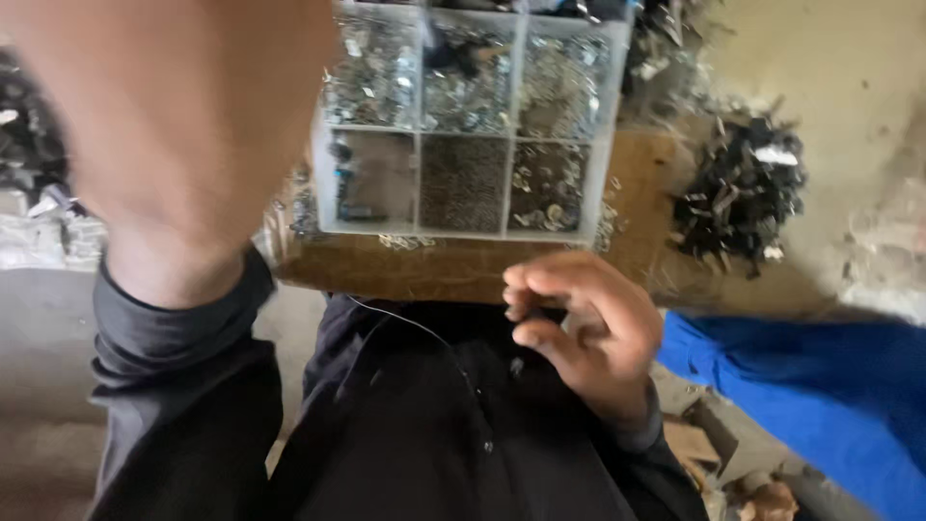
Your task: The person assembles lock cylinders at a workbench. They hold a lock core in one hand, pick small metal pins and springs from a compartment tray, insert the pins into the cylinder by hand, and place finished cylinders with a pile of completed locks.
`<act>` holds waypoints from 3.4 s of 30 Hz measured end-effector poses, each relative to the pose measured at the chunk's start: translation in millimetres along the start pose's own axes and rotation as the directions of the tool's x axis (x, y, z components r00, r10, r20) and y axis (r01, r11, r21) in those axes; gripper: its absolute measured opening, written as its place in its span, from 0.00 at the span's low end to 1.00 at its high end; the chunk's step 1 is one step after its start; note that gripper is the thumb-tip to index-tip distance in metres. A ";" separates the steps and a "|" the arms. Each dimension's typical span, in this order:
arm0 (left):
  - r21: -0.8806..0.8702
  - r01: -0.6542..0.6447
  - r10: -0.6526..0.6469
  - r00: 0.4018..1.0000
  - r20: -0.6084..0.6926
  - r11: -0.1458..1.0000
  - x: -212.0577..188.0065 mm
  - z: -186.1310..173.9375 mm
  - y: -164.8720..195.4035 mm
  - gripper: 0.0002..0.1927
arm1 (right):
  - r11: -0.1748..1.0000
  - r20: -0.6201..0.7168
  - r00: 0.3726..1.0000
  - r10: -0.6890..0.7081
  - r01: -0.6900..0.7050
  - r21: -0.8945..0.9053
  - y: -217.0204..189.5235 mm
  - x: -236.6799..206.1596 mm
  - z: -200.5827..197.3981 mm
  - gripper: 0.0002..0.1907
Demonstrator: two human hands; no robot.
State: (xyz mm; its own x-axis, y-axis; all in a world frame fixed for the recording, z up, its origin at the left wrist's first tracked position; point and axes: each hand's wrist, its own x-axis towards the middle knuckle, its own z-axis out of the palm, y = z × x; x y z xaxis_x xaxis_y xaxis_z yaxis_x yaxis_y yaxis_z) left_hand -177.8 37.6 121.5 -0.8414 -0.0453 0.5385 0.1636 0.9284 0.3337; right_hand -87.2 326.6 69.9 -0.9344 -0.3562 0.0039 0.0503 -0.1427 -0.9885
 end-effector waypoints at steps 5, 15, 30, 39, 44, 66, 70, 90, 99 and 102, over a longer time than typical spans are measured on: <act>0.065 -0.282 0.214 0.841 0.497 0.957 -69.7 0.5 -27.2 0.08 | 0.988 -0.045 0.997 -0.058 0.051 -0.144 5.1 9.5 -0.6 0.15; -0.196 -0.163 0.236 0.865 0.442 0.967 -59.6 -8.2 -6.3 0.08 | 0.987 -0.086 0.988 0.127 -0.134 -0.085 6.3 57.4 15.5 0.15; -0.249 -0.095 0.191 0.898 0.396 0.964 -85.6 54.5 32.7 0.08 | 0.932 -0.183 0.952 0.246 -0.180 0.316 36.2 48.2 -11.2 0.10; -0.428 0.118 0.067 0.917 0.394 0.896 -88.6 40.8 33.1 0.10 | 0.966 -0.148 0.968 0.203 -0.174 0.191 35.5 50.2 2.3 0.16; -0.470 0.143 0.055 0.923 0.382 0.871 -80.0 39.9 35.0 0.11 | 0.992 -0.107 0.991 0.083 -0.073 0.101 39.0 46.9 2.2 0.22; -0.697 0.429 -0.076 0.876 0.477 0.575 -89.2 37.3 47.6 0.11 | 0.958 -0.139 0.988 0.063 -0.099 -0.271 26.0 38.7 5.8 0.17; -0.694 0.500 -0.125 0.847 0.517 0.517 -88.8 36.6 51.3 0.13 | 0.979 -0.191 0.976 0.108 -0.138 -0.148 27.0 37.1 9.5 0.17; -0.699 0.364 -0.044 0.901 0.431 0.615 -86.8 41.6 44.7 0.12 | 0.997 -0.228 0.973 0.035 -0.051 -0.062 35.8 33.8 0.3 0.19; -0.776 0.484 -0.132 0.871 0.474 0.404 -92.9 49.6 52.5 0.10 | 0.995 -0.201 0.979 0.045 -0.062 -0.082 38.5 28.5 -0.1 0.17; -0.751 0.378 -0.073 0.911 0.406 0.542 -95.3 47.5 50.1 0.11 | 0.993 -0.200 0.978 0.054 -0.074 -0.096 37.9 29.6 0.4 0.17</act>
State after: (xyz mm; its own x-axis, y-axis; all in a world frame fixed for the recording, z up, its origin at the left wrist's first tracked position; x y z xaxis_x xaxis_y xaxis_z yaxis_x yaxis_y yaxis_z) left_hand -113.8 105.9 50.2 -0.9875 0.0411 0.1519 0.1571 0.2088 0.9653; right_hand -112.8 310.3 32.6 -0.9820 -0.1712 -0.0795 0.0852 -0.0267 -0.9960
